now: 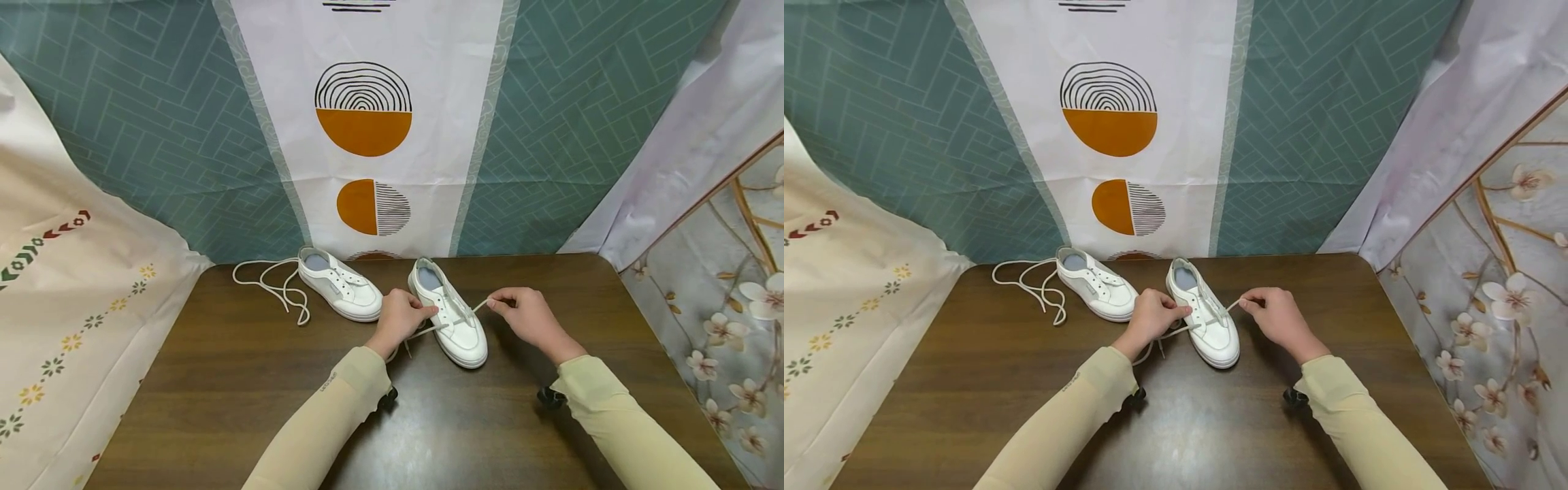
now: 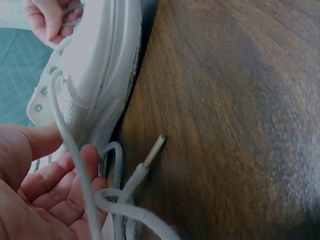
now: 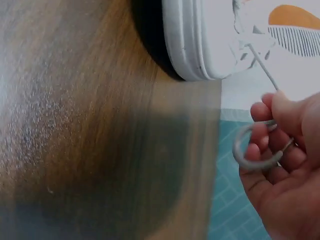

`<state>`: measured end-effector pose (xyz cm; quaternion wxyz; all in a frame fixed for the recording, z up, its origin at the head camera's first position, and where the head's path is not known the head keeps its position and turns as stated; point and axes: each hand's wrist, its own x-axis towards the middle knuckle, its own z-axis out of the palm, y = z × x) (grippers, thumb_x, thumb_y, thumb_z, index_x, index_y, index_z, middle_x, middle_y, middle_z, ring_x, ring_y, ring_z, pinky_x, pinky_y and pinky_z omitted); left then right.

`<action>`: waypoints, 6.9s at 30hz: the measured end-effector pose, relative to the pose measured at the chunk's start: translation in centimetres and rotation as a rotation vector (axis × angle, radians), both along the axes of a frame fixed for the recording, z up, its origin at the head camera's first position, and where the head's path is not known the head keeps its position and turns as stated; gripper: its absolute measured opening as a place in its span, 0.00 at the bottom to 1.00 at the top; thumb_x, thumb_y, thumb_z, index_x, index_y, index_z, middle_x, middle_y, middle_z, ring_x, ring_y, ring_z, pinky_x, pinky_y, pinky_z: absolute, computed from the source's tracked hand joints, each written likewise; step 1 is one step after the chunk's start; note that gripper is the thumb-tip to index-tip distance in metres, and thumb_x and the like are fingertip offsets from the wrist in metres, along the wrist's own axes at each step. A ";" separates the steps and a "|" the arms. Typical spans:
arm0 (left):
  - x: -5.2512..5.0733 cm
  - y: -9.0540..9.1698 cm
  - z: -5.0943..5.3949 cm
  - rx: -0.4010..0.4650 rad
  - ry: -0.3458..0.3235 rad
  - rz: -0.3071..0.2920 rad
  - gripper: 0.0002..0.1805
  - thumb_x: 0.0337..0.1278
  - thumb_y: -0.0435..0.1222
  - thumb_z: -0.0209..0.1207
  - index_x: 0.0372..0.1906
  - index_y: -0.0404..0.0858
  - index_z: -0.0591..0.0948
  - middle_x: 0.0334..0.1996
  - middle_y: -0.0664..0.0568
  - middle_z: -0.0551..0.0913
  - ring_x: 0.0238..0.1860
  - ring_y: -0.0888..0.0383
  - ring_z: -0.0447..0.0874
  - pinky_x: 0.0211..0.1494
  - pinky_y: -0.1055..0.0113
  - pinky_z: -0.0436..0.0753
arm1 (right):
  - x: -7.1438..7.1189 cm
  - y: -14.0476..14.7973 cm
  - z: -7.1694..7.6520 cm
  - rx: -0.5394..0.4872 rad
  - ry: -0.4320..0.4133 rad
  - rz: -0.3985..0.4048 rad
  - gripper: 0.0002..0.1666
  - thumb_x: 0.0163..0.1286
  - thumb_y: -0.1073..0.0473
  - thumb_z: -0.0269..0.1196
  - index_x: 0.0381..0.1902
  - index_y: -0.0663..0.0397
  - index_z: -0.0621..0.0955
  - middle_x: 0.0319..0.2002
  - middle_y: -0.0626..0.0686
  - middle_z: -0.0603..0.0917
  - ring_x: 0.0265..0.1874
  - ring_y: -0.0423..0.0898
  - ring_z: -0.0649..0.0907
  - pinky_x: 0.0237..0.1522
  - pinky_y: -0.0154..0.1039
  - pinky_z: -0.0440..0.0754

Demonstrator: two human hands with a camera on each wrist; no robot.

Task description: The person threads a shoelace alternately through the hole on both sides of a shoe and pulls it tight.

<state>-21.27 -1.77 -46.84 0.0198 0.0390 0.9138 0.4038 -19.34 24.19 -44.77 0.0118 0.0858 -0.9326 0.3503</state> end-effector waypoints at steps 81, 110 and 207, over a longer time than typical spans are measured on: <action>-0.9 -0.2 -0.3 -0.038 -0.005 -0.036 0.21 0.42 0.52 0.69 0.16 0.38 0.84 0.09 0.60 0.72 0.17 0.62 0.69 0.18 0.71 0.67 | -1.9 9.1 5.0 -1.633 -0.206 -0.106 0.09 0.75 0.59 0.44 0.42 0.60 0.68 0.29 0.51 0.68 0.21 0.43 0.66 0.24 0.33 0.62; 0.5 -2.4 0.6 0.056 -0.290 -0.595 0.24 0.52 0.53 0.62 0.22 0.34 0.83 0.11 0.61 0.64 0.16 0.63 0.55 0.20 0.69 0.55 | -1.9 5.2 3.6 -0.324 -0.052 -0.200 0.17 0.69 0.54 0.56 0.47 0.63 0.79 0.30 0.42 0.84 0.29 0.37 0.84 0.32 0.28 0.81; 1.9 -4.4 4.7 -0.338 -0.103 -0.428 0.07 0.51 0.40 0.63 0.24 0.43 0.87 0.14 0.62 0.78 0.17 0.64 0.72 0.23 0.69 0.72 | -1.4 2.3 8.1 -0.088 0.084 -0.209 0.21 0.69 0.40 0.51 0.46 0.46 0.81 0.36 0.51 0.86 0.30 0.37 0.83 0.31 0.33 0.78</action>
